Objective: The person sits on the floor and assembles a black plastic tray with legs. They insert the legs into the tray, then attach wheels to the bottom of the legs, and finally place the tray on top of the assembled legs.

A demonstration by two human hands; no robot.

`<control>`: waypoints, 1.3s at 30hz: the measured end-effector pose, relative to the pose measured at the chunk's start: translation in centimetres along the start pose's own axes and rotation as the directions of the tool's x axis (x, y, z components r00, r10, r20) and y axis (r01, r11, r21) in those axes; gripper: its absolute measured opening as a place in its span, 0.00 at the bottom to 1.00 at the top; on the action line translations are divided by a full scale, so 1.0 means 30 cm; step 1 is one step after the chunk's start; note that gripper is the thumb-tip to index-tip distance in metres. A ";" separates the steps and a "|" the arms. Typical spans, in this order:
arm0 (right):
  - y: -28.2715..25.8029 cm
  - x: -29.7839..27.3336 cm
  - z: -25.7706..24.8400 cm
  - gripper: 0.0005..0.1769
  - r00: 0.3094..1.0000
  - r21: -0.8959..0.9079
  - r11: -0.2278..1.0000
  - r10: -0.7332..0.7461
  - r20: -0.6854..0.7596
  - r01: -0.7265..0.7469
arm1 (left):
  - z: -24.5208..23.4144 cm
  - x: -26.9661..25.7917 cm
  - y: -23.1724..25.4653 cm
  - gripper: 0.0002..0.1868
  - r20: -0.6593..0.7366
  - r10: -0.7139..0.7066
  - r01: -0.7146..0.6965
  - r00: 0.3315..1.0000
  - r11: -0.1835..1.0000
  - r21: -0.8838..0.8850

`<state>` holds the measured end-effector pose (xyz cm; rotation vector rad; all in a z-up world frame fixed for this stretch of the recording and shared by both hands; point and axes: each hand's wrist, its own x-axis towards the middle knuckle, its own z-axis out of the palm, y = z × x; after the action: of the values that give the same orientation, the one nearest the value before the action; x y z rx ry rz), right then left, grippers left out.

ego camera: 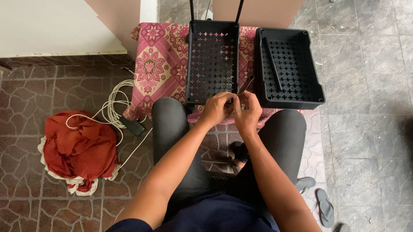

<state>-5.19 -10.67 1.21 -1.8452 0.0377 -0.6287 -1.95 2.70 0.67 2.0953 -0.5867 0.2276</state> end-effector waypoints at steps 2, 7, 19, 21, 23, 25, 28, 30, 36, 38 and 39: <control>0.007 -0.003 0.001 0.14 1.000 -0.027 1.000 -0.001 -0.003 0.001 | -0.002 -0.003 0.001 0.16 0.024 -0.023 0.023 0.999 1.000 -0.008; 0.023 -0.002 0.010 0.15 0.999 -0.055 0.998 -0.029 -0.028 0.027 | 0.000 0.001 -0.004 0.17 0.008 0.004 -0.004 1.000 1.000 -0.011; -0.013 0.026 0.016 0.12 1.000 -0.072 0.997 -0.029 0.010 0.030 | 0.021 0.010 -0.026 0.17 0.080 -0.092 0.092 0.992 0.996 0.009; -0.015 0.018 0.021 0.12 1.000 -0.030 0.999 -0.025 -0.001 0.025 | 0.010 -0.001 -0.013 0.16 0.069 -0.090 0.090 0.994 0.996 -0.007; -0.016 0.008 0.023 0.14 0.996 -0.014 0.997 0.079 -0.029 -0.080 | 0.003 -0.003 0.001 0.16 0.044 -0.051 0.051 0.998 0.999 -0.008; -0.011 0.022 0.029 0.15 0.991 -0.002 0.993 0.121 -0.051 -0.121 | -0.004 0.018 0.005 0.17 0.032 -0.033 0.034 0.999 0.999 -0.006; -0.002 0.012 0.025 0.13 0.991 0.021 0.992 0.125 -0.055 -0.124 | -0.003 0.012 0.012 0.18 0.049 -0.069 0.069 0.996 0.998 -0.009; 0.003 0.010 0.026 0.11 0.991 0.065 0.990 0.128 -0.041 -0.125 | -0.004 0.019 0.010 0.18 0.057 -0.086 0.087 0.995 0.996 -0.017; 0.007 0.007 0.029 0.11 0.986 0.015 0.988 0.157 -0.059 -0.156 | -0.020 0.025 0.027 0.17 0.068 -0.072 0.074 0.995 0.997 -0.027; 0.014 0.004 0.027 0.11 0.990 0.030 0.991 0.130 -0.049 -0.128 | -0.022 0.024 0.028 0.16 0.058 -0.054 0.057 0.997 0.998 -0.036; 0.018 0.005 0.028 0.11 0.992 0.038 0.993 0.117 -0.045 -0.115 | -0.023 0.026 0.027 0.15 0.053 -0.045 0.048 0.998 0.998 -0.041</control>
<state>-4.53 -10.17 0.59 -1.7803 0.1631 -0.5880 -1.61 2.64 1.94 2.0767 -0.5682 0.1333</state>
